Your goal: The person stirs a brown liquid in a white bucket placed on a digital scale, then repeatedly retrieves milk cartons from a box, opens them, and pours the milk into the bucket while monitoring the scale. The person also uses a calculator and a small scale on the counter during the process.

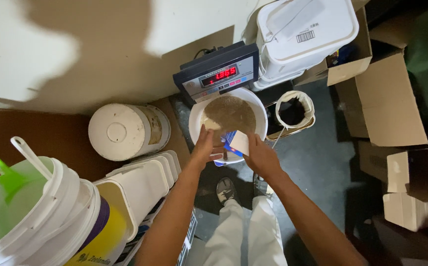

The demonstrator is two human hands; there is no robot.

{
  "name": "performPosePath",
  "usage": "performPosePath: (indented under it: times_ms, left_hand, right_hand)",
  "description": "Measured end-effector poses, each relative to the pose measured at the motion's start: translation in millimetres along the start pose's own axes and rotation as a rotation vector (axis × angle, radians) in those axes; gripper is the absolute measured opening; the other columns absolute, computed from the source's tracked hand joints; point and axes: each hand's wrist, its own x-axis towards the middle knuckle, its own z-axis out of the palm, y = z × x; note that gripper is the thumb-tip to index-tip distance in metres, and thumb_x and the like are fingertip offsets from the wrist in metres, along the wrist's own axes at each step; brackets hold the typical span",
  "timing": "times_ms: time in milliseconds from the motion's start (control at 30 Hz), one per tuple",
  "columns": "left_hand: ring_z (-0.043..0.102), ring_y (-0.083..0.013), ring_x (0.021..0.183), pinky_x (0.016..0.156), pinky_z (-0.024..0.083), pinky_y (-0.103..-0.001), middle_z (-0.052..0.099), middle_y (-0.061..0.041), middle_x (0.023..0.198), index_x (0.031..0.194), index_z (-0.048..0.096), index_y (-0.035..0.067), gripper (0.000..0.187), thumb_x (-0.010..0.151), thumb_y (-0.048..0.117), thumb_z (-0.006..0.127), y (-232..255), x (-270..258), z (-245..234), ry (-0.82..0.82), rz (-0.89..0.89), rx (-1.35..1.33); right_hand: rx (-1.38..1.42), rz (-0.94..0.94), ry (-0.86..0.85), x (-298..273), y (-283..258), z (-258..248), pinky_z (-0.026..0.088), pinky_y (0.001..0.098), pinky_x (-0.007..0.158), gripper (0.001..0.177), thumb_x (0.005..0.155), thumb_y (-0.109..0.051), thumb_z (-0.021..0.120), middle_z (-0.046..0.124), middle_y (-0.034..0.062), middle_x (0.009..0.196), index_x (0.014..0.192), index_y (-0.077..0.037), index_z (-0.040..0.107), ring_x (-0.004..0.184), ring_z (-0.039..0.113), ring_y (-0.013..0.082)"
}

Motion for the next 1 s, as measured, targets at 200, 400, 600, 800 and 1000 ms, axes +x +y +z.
performPosePath:
  times_ms: [200, 400, 600, 800, 1000]
  left_hand:
    - [0.073, -0.0251, 0.100, 0.083, 0.062, -0.039, 0.071, -0.017, 0.122, 0.148, 0.041, 0.013, 0.061, 0.104, 0.055, 0.039, -36, 32, -14, 0.001, -0.120, -0.055]
    - [0.070, -0.0248, 0.098, 0.083, 0.061, -0.039, 0.073, -0.015, 0.118, 0.140, 0.050, 0.005, 0.060, 0.104, 0.051, 0.036, -54, 40, -18, -0.048, -0.136, -0.105]
    - [0.071, -0.0221, 0.099, 0.086, 0.060, -0.038, 0.073, -0.012, 0.118, 0.138, 0.053, 0.008, 0.059, 0.103, 0.052, 0.034, -36, 18, -10, -0.053, -0.184, -0.088]
    - [0.067, -0.0218, 0.094, 0.082, 0.055, -0.038, 0.069, -0.008, 0.112, 0.130, 0.057, 0.008, 0.055, 0.102, 0.055, 0.052, -23, 8, -5, -0.044, -0.175, -0.199]
    - [0.070, -0.0197, 0.094, 0.082, 0.058, -0.038, 0.073, -0.007, 0.110, 0.123, 0.067, 0.004, 0.036, 0.102, 0.033, 0.059, -74, 75, -24, 0.044, -0.141, -0.399]
  right_hand:
    - [-0.046, 0.025, 0.001, -6, 4, 16, 0.053, 0.0546, 0.071, 0.052, 0.086, -0.024, 0.074, 0.058, 0.0174, 0.115, 0.126, -0.004, 0.047, 0.090, 0.065, 0.0429]
    - [-0.045, -0.009, 0.118, -13, 8, 24, 0.054, 0.0524, 0.074, 0.057, 0.084, -0.020, 0.075, 0.058, 0.0177, 0.113, 0.131, -0.003, 0.047, 0.092, 0.065, 0.0425]
    - [-0.039, -0.078, 0.115, -13, 15, 24, 0.053, 0.0508, 0.082, 0.065, 0.078, -0.019, 0.079, 0.057, 0.0194, 0.118, 0.132, -0.003, 0.046, 0.100, 0.063, 0.0425]
    - [-0.091, -0.289, 0.216, -17, 17, 20, 0.047, 0.0463, 0.103, 0.064, 0.071, -0.006, 0.072, 0.057, 0.0168, 0.131, 0.133, -0.005, 0.054, 0.121, 0.058, 0.0371]
    - [-0.186, -0.554, 0.179, -36, 7, 1, 0.041, 0.0456, 0.116, 0.045, 0.077, -0.011, 0.074, 0.057, 0.0090, 0.134, 0.120, -0.016, 0.064, 0.134, 0.056, 0.0283]
